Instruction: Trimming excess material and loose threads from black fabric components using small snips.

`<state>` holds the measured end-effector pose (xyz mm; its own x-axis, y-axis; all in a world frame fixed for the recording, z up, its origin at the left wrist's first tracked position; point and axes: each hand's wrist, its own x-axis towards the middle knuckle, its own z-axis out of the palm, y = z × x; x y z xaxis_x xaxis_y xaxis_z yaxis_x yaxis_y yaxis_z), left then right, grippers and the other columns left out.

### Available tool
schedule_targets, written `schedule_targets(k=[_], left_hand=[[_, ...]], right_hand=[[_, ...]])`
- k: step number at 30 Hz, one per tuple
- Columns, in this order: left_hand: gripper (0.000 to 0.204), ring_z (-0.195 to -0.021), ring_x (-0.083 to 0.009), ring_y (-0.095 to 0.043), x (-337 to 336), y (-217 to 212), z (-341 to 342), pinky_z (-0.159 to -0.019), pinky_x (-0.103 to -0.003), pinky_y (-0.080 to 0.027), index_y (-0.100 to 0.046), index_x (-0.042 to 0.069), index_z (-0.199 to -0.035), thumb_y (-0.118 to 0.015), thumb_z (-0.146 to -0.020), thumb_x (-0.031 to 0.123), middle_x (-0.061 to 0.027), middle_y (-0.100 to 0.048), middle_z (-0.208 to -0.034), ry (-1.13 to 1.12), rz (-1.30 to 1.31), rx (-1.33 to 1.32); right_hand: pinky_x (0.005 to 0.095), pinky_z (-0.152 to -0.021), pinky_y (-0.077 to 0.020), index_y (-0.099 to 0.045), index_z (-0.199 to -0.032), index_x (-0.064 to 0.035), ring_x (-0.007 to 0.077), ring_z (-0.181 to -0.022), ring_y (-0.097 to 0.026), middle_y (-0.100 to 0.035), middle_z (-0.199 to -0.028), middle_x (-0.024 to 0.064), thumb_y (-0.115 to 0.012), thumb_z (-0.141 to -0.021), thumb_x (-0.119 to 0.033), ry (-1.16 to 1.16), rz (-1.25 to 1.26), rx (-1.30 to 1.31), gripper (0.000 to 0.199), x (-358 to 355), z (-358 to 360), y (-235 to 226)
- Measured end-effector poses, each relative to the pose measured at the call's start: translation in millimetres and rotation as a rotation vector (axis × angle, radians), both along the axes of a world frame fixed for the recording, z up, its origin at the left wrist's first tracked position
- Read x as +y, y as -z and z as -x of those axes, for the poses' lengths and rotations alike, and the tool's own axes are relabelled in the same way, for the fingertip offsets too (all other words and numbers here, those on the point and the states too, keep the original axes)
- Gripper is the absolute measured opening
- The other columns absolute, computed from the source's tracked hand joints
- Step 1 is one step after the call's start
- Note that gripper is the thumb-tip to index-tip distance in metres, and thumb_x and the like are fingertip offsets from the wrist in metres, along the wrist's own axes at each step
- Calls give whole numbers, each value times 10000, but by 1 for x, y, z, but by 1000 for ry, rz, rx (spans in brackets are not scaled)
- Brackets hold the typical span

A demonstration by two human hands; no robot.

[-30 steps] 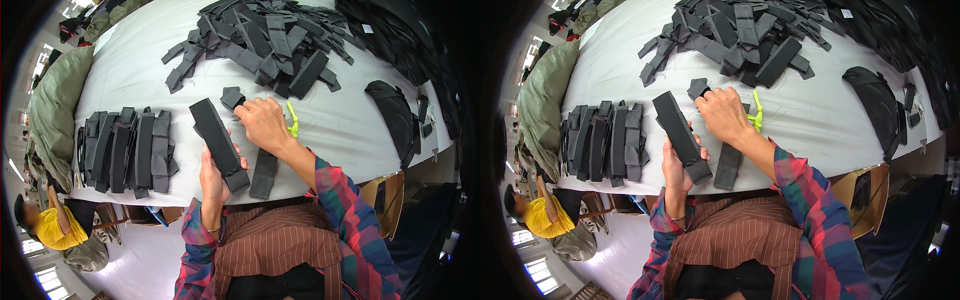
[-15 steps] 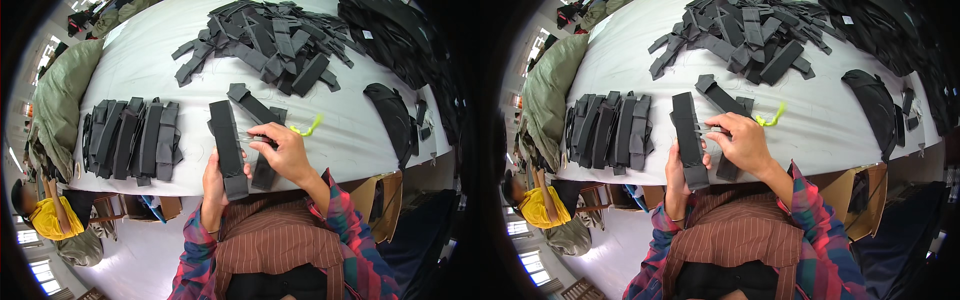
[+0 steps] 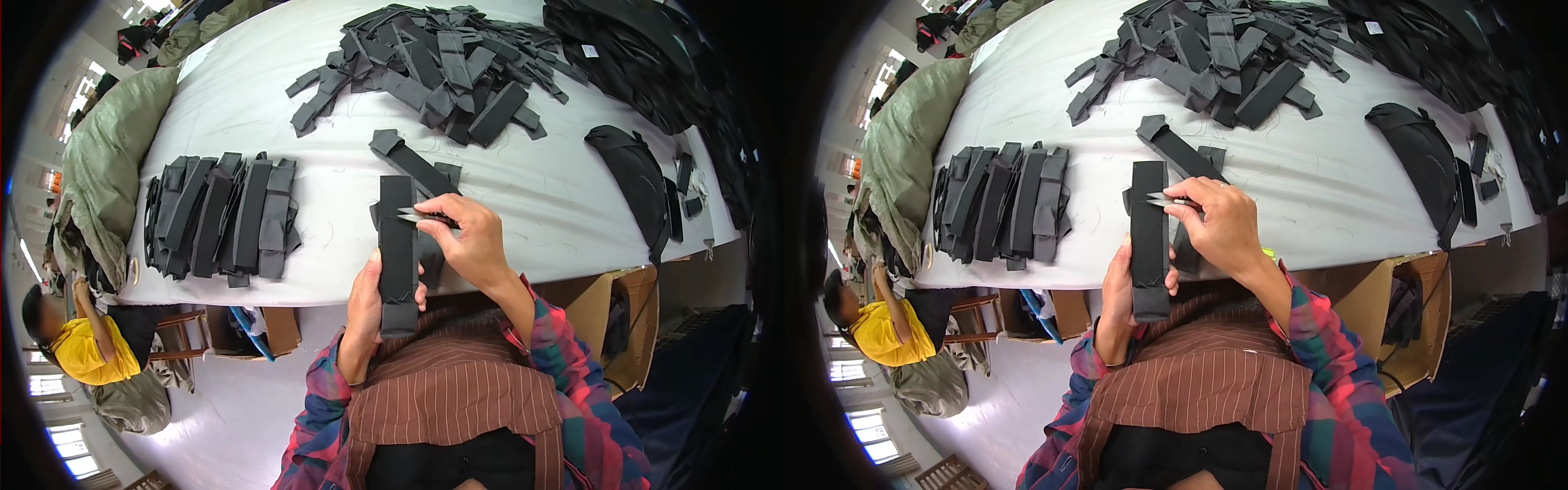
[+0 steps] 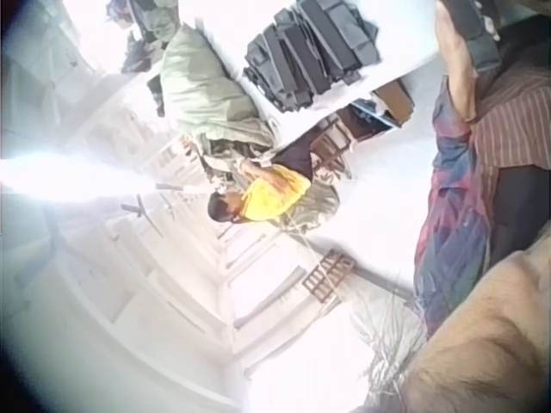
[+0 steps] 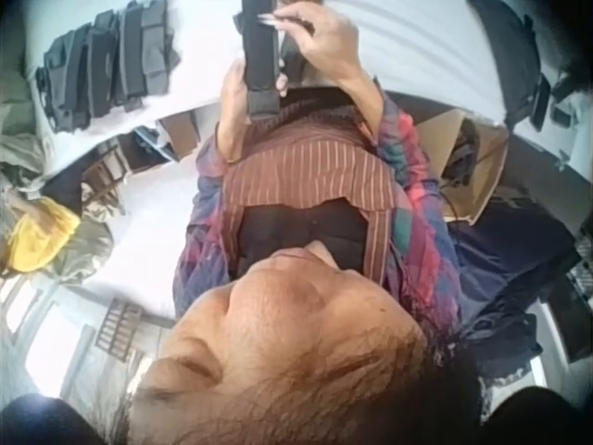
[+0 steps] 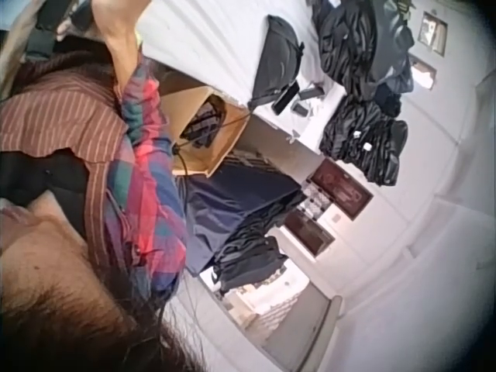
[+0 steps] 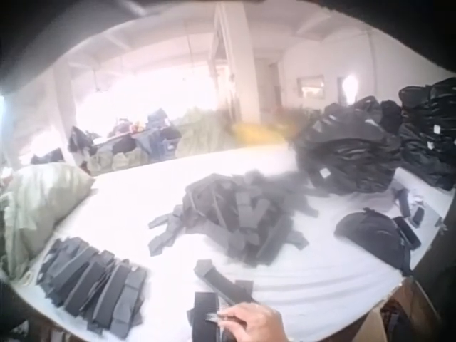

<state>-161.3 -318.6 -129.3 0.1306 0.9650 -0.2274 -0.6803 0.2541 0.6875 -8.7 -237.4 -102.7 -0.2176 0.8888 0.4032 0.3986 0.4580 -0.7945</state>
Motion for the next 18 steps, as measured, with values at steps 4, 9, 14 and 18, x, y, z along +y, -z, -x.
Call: schedule_targets(k=[4, 9, 14, 18], left_hand=[[465, -624, -222, -593, -3, -4, -3, -526, -331, -530, -446, -12, -1131, -301, -1010, 413, -162, -566, -917, 18, 17, 26], [462, -595, -217, -594, -7, -4, -5, -503, -322, -529, -437, -19, -1149, -309, -1009, 403, -164, -575, -911, 69, -36, 78], [469, -574, -196, -593, -11, -10, -3, -502, -312, -525, -481, -35, -1092, -321, -1006, 398, -145, -596, -857, 108, 10, 226], [477, -569, -188, -590, -14, -10, -3, -499, -304, -522, -499, -41, -1057, -334, -1003, 403, -140, -601, -835, 127, -10, 244]], right_hand=[[292, -595, -464, -666, -889, -55, 218, -698, -632, -658, -792, 75, -700, -766, -110, -19, -21, -25, 139, -8, 0, 1], [317, -595, -454, -655, -858, -63, 241, -673, -616, -657, -776, 62, -701, -760, -126, 0, -89, -82, 125, -11, -3, -1], [336, -595, -445, -652, -844, -72, 262, -649, -597, -656, -747, 52, -702, -754, -138, -33, -67, -168, 123, -7, -11, -1], [311, -600, -449, -660, -856, -71, 221, -641, -597, -649, -732, 59, -709, -745, -120, 47, -16, -61, 131, -2, -19, 0]])
